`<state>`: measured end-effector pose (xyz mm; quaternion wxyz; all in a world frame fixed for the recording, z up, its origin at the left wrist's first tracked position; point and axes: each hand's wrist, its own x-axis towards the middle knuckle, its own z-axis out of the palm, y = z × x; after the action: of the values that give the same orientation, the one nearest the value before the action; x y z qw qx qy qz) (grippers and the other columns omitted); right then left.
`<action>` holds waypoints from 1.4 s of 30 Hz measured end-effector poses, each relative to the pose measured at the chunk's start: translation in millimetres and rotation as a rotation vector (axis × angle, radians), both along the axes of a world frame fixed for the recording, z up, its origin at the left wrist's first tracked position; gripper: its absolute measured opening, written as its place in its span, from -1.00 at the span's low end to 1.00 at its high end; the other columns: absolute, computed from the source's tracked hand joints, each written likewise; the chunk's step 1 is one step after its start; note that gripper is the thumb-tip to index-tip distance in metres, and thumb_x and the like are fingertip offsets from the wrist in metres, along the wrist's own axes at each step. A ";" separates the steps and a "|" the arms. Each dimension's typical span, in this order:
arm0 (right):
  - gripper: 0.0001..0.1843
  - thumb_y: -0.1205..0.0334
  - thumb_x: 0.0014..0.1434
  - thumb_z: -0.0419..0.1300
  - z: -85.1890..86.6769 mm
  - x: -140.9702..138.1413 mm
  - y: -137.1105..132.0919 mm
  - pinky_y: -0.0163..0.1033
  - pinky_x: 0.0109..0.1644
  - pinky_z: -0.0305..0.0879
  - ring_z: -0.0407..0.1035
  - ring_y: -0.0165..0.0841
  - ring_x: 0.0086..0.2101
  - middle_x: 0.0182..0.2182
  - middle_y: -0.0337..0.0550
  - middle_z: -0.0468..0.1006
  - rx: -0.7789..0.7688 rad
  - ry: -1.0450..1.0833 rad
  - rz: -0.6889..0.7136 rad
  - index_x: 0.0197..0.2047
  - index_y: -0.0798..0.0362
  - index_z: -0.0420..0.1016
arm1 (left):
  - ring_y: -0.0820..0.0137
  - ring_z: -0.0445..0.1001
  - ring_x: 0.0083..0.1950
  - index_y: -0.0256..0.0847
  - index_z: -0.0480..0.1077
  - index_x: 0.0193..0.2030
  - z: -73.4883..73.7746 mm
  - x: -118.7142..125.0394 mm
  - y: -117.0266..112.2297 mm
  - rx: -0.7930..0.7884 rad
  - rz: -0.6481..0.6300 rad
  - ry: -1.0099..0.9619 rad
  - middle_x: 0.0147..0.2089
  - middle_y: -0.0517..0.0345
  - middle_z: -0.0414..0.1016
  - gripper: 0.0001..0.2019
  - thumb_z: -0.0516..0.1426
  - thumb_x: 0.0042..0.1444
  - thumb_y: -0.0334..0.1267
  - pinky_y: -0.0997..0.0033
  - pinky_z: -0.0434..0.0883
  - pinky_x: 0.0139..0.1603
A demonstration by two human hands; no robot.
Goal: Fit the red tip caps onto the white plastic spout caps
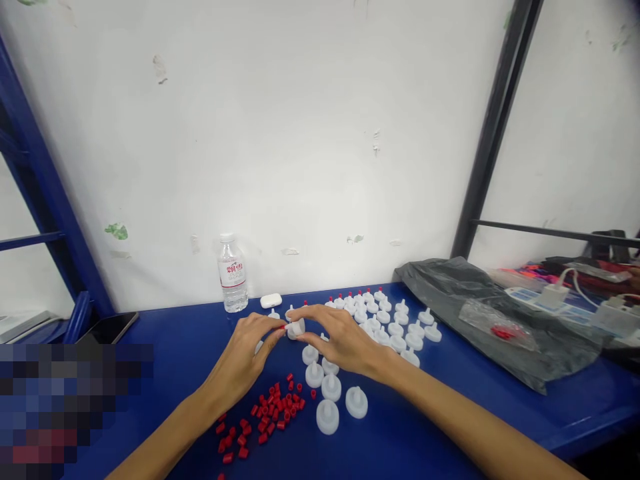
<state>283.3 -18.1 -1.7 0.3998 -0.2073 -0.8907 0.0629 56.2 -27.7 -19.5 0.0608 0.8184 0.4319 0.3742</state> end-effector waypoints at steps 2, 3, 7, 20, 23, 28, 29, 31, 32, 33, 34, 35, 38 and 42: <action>-0.62 0.24 0.35 0.18 -0.8 -0.7 -0.5 -0.19 0.13 0.39 0.46 -0.34 0.06 0.08 -0.17 0.55 -0.010 0.008 -0.012 0.20 -0.08 0.29 | 0.26 0.41 -0.10 -0.09 0.46 -0.07 -0.6 -0.2 -0.6 0.043 -0.012 0.088 -0.16 0.15 0.54 -0.70 -0.08 0.42 -0.12 0.18 0.32 0.02; -0.62 0.23 0.34 0.19 -1.5 -1.3 -1.0 -0.21 0.12 0.39 0.47 -0.35 0.04 0.08 -0.18 0.55 -0.013 0.012 -0.017 0.20 -0.08 0.29 | 0.27 0.39 -0.13 -0.11 0.44 -0.12 -0.4 0.2 -1.5 0.049 -0.013 0.112 -0.20 0.15 0.51 -0.67 -0.13 0.43 -0.13 0.19 0.31 0.00; -0.71 0.21 0.35 0.18 -3.7 -5.6 -5.4 -0.26 0.03 0.42 0.52 -0.36 -0.04 0.01 -0.19 0.58 -0.040 0.060 -0.026 0.12 -0.09 0.34 | 0.29 0.32 -0.22 -0.14 0.31 -0.31 0.9 3.3 -9.1 0.023 0.007 0.107 -0.31 0.16 0.40 -0.60 -0.23 0.45 -0.16 0.23 0.29 -0.09; -0.82 0.41 0.37 0.00 -11.7 -13.5 -13.0 -0.24 -0.02 0.50 0.55 -0.36 -0.10 -0.19 -0.16 0.60 0.071 0.127 0.038 -0.08 -0.03 0.34 | 0.27 0.28 -0.25 -0.14 0.20 -0.40 5.9 5.4 -21.8 0.005 -0.007 0.094 -0.33 0.15 0.33 -0.61 -0.26 0.42 -0.22 0.22 0.26 -0.18; -0.77 0.36 0.37 0.07 -9.5 -14.2 -11.3 -0.22 0.06 0.46 0.51 -0.34 -0.02 -0.12 -0.16 0.60 0.085 0.088 0.022 0.06 -0.05 0.34 | 0.27 0.28 -0.24 -0.14 0.22 -0.37 7.0 4.7 -18.7 -0.034 -0.011 0.106 -0.32 0.15 0.34 -0.61 -0.26 0.43 -0.20 0.21 0.27 -0.15; -0.48 0.37 0.34 0.08 -3.0 -10.8 -1.6 -0.10 0.12 0.43 0.41 -0.24 0.08 0.13 -0.04 0.46 0.128 -0.047 -0.107 0.32 -0.09 0.18 | 0.24 0.32 -0.12 -0.14 0.36 -0.21 14.6 2.7 -9.2 0.018 0.021 0.142 -0.22 0.11 0.43 -0.62 -0.22 0.45 -0.16 0.15 0.28 -0.02; -0.50 0.38 0.33 0.07 -2.5 -8.4 1.9 -0.10 0.09 0.44 0.43 -0.24 0.06 0.12 -0.03 0.45 0.132 -0.054 -0.139 0.30 -0.08 0.22 | 0.23 0.33 -0.09 -0.14 0.38 -0.14 15.7 0.8 -7.1 0.047 0.037 0.154 -0.18 0.09 0.45 -0.65 -0.19 0.44 -0.17 0.13 0.28 0.01; -0.57 0.39 0.32 0.06 -2.4 -1.8 10.0 -0.16 -0.04 0.48 0.49 -0.27 -0.09 0.08 -0.04 0.46 0.116 -0.052 -0.210 0.22 -0.06 0.34 | 0.20 0.34 -0.03 -0.15 0.40 -0.04 16.7 -5.0 -2.7 0.098 0.080 0.177 -0.12 0.06 0.48 -0.70 -0.13 0.42 -0.19 0.10 0.27 0.05; -0.61 0.39 0.31 0.06 -2.7 2.0 14.2 -0.18 -0.10 0.48 0.51 -0.30 -0.18 0.05 -0.05 0.48 0.099 -0.048 -0.251 0.17 -0.05 0.39 | 0.19 0.34 -0.01 -0.15 0.40 -0.02 16.4 -8.6 -0.3 0.115 0.105 0.191 -0.10 0.05 0.49 -0.72 -0.10 0.40 -0.20 0.09 0.27 0.06; -0.64 0.39 0.30 0.07 -3.1 5.8 18.4 -0.20 -0.15 0.47 0.50 -0.33 -0.25 0.03 -0.06 0.49 0.078 -0.045 -0.293 0.12 -0.04 0.43 | 0.17 0.34 0.00 -0.16 0.41 -0.03 15.6 -12.3 2.1 0.126 0.128 0.209 -0.09 0.05 0.50 -0.74 -0.08 0.38 -0.21 0.09 0.27 0.06; -0.67 0.38 0.29 0.08 -3.8 9.3 22.3 -0.20 -0.18 0.45 0.49 -0.35 -0.30 0.01 -0.08 0.50 0.057 -0.040 -0.333 0.08 -0.03 0.45 | 0.16 0.34 0.01 -0.16 0.42 -0.05 14.4 -15.9 4.6 0.130 0.147 0.230 -0.09 0.05 0.51 -0.74 -0.06 0.37 -0.22 0.08 0.27 0.06; -0.70 0.38 0.28 0.08 -4.6 12.3 25.8 -0.21 -0.20 0.43 0.47 -0.37 -0.34 0.00 -0.09 0.51 0.038 -0.038 -0.368 0.05 -0.02 0.45 | 0.15 0.35 0.01 -0.17 0.43 -0.06 13.0 -19.0 7.1 0.128 0.163 0.250 -0.11 0.05 0.52 -0.75 -0.05 0.36 -0.23 0.08 0.27 0.05; -0.76 0.38 0.27 0.10 -8.6 17.6 34.0 -0.22 -0.26 0.37 0.41 -0.42 -0.44 -0.04 -0.12 0.52 -0.005 -0.047 -0.445 -0.03 0.00 0.46 | 0.14 0.37 -0.03 -0.17 0.45 -0.11 7.8 -24.7 12.8 0.110 0.193 0.286 -0.15 0.05 0.54 -0.76 -0.05 0.33 -0.25 0.09 0.28 0.02; -0.87 0.36 0.28 0.14 -11.7 19.4 38.7 -0.24 -0.23 0.34 0.44 -0.39 -0.37 -0.11 -0.16 0.53 -0.028 -0.060 -0.481 -0.13 0.01 0.46 | 0.15 0.40 -0.06 -0.15 0.45 -0.13 2.3 -24.3 13.8 0.096 0.199 0.311 -0.18 0.08 0.55 -0.75 -0.06 0.33 -0.28 0.11 0.29 0.00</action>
<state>302.8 20.7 -13.4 0.3737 -0.4208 -0.8261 -0.0280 31.8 -13.9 -17.2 -0.0830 0.8216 0.4965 0.2676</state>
